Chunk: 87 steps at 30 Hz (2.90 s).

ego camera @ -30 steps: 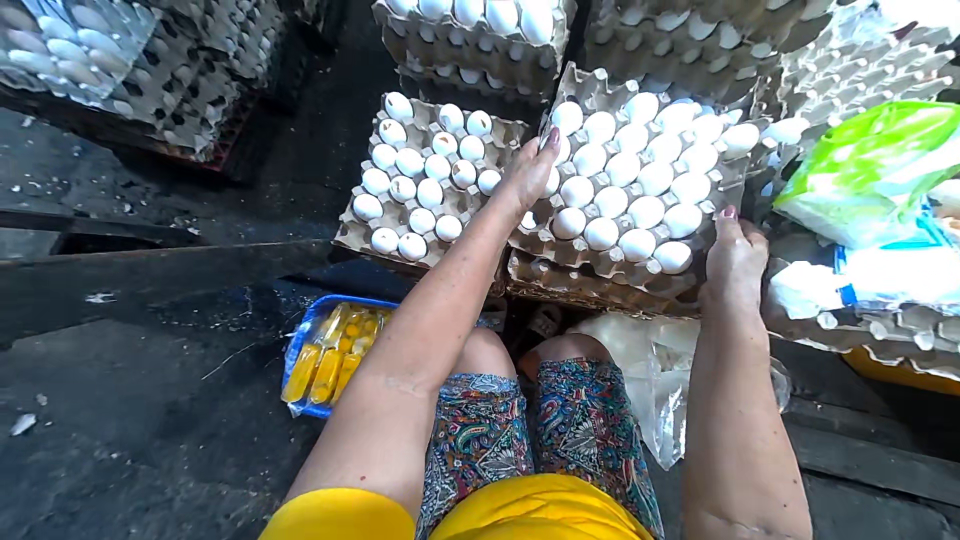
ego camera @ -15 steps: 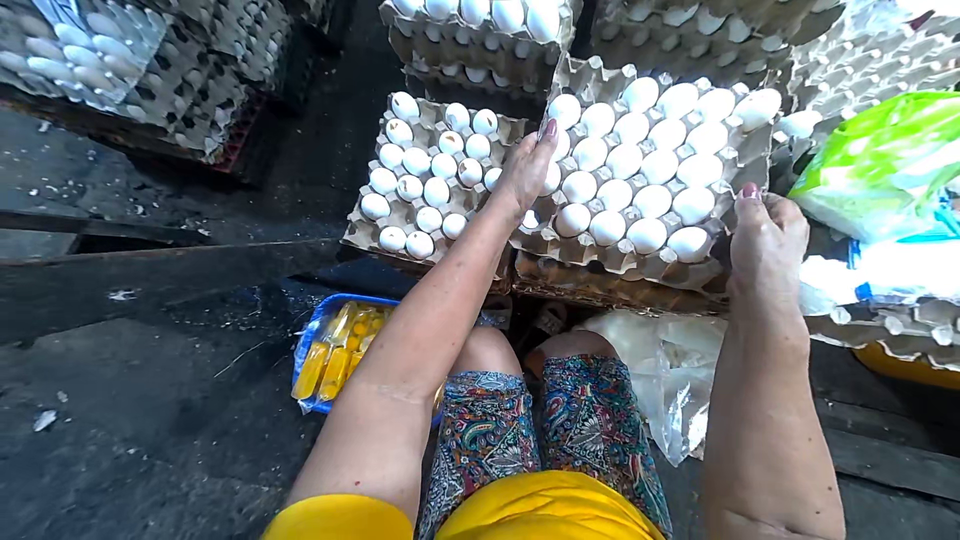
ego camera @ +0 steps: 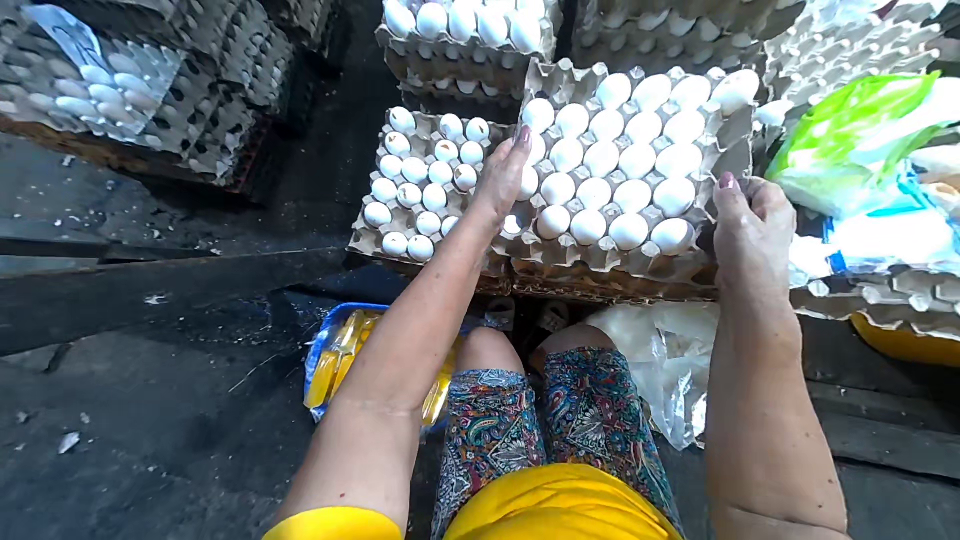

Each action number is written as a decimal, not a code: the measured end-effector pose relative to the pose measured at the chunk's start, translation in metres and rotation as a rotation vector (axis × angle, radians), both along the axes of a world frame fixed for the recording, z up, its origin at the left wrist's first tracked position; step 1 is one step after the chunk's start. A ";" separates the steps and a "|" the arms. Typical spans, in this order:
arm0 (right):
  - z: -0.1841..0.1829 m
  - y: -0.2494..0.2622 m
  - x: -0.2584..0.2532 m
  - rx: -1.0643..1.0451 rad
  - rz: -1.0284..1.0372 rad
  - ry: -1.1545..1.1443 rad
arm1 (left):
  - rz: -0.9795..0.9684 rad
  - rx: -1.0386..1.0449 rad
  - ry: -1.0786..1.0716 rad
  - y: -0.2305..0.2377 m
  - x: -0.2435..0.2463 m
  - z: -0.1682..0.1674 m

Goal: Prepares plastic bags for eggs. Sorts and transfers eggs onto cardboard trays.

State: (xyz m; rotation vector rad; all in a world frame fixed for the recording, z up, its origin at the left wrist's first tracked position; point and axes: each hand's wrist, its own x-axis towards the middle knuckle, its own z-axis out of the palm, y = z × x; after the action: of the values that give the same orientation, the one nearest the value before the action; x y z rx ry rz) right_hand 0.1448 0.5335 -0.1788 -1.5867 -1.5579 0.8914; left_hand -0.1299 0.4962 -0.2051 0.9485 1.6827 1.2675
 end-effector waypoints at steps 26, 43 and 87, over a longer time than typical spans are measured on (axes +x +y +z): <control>-0.032 -0.179 -0.067 -0.113 0.617 0.006 | 0.656 -0.021 0.222 -0.317 0.009 0.003; -0.104 -0.244 0.084 -0.087 0.238 0.094 | 0.288 0.049 0.124 -0.302 0.106 -0.071; -0.094 -0.257 0.102 -0.194 0.118 0.159 | 0.264 -0.302 -0.143 -0.278 0.100 -0.065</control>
State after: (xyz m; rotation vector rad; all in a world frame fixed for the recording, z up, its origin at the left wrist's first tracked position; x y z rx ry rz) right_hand 0.2469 0.2767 -0.2725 -1.5264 -1.5012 1.2349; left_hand -0.0297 0.2182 -0.2700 0.4579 1.8620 1.1720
